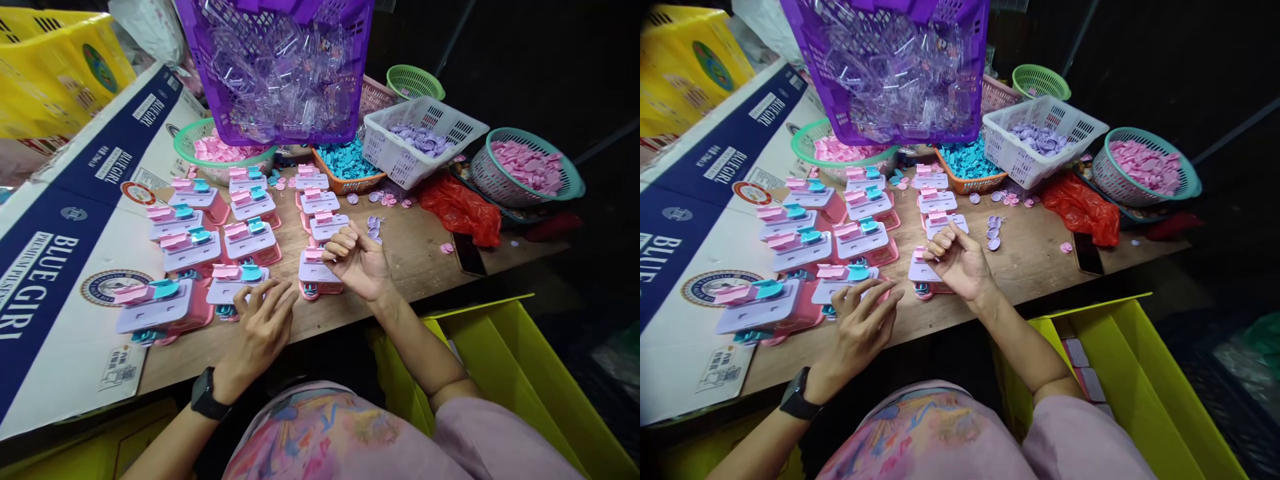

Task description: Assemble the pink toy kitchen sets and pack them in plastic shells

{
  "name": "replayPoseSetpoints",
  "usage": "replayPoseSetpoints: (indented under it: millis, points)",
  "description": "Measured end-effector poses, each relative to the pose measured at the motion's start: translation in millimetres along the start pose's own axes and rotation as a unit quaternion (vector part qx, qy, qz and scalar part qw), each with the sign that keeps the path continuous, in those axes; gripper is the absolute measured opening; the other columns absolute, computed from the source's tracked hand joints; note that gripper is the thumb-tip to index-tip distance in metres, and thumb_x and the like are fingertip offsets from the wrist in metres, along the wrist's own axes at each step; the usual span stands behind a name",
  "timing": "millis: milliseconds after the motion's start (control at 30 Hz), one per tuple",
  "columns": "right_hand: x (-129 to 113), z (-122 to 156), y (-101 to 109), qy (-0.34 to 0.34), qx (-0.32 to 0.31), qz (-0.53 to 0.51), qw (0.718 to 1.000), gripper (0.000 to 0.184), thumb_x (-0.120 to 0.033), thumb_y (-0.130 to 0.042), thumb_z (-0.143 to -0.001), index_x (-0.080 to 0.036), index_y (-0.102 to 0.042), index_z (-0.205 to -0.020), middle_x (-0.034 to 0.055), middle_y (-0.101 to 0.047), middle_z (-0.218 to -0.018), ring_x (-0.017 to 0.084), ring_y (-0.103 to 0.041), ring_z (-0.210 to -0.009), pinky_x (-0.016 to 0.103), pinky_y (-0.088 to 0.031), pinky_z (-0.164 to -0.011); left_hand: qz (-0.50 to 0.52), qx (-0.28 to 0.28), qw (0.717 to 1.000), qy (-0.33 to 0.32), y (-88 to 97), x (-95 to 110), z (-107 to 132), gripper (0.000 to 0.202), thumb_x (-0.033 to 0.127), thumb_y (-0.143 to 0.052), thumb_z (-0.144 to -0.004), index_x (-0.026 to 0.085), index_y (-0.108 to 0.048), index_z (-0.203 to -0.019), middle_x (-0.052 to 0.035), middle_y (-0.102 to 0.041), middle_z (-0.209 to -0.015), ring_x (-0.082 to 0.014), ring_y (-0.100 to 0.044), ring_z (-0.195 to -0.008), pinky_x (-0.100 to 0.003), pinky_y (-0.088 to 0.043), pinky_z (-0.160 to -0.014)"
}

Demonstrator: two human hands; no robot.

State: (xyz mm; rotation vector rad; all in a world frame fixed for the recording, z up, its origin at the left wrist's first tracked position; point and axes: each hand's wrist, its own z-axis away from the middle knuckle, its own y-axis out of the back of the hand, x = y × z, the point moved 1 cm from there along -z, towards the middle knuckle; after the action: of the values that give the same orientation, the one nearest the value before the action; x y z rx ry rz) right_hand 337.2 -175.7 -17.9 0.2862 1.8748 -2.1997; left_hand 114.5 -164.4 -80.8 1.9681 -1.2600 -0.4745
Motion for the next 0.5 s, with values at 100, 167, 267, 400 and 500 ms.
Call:
replayPoseSetpoints:
  millis: [100, 167, 267, 400, 500]
  points:
    - [-3, -1, 2, 0.002, 0.0, -0.009, 1.0, 0.041, -0.026, -0.047, -0.109, -0.022, -0.035, -0.07, -0.0064, -0.04, -0.059, 0.011, -0.04, -0.055, 0.025, -0.042, -0.06, 0.023, 0.0, 1.0, -0.003, -3.5, 9, -6, 0.034, 0.004, -0.065, -0.091, 0.017, -0.064, -0.122, -0.0119, -0.075, -0.12, -0.0301, -0.061, -0.115, -0.048, -0.035, -0.101]
    - [-5, -3, 4, 0.003, 0.003, -0.02, 1.0, 0.04, -0.025, -0.048, -0.108, -0.022, -0.035, -0.07, -0.0065, -0.041, -0.059, 0.011, -0.041, -0.055, 0.025, -0.042, -0.06, 0.036, -0.001, 0.999, -0.002, -7.3, 13, -8, 0.032, 0.004, -0.066, -0.091, 0.017, -0.065, -0.121, -0.0115, -0.075, -0.12, -0.0301, -0.06, -0.115, -0.048, -0.035, -0.102]
    - [-6, -4, 5, 0.009, 0.02, -0.037, 0.999, 0.039, -0.022, -0.051, -0.107, -0.023, -0.035, -0.071, -0.0067, -0.043, -0.061, 0.011, -0.043, -0.056, 0.026, -0.043, -0.061, 0.05, -0.006, 0.999, -0.002, -14.5, 18, -8, 0.032, 0.003, -0.066, -0.091, 0.016, -0.065, -0.121, -0.0119, -0.075, -0.121, -0.0303, -0.06, -0.116, -0.05, -0.035, -0.104]
    - [-11, -8, 5, 0.024, 0.034, -0.049, 0.998, 0.037, -0.019, -0.052, -0.106, -0.022, -0.037, -0.072, -0.0069, -0.045, -0.062, 0.01, -0.045, -0.057, 0.025, -0.045, -0.062, 0.067, -0.005, 0.998, -0.013, -20.6, 19, -11, 0.033, 0.002, -0.067, -0.09, 0.015, -0.066, -0.119, -0.0127, -0.075, -0.12, -0.0299, -0.061, -0.116, -0.051, -0.036, -0.105]
    - [-30, -21, 10, 0.052, 0.034, 0.022, 0.998, 0.037, -0.022, -0.058, -0.103, -0.022, -0.039, -0.071, -0.0066, -0.046, -0.063, 0.01, -0.045, -0.057, 0.025, -0.045, -0.062, 0.076, -0.007, 0.997, -0.019, -18.9, 15, -19, 0.036, 0.002, -0.067, -0.089, 0.015, -0.065, -0.123, -0.0136, -0.074, -0.122, -0.0305, -0.061, -0.117, -0.052, -0.036, -0.106]
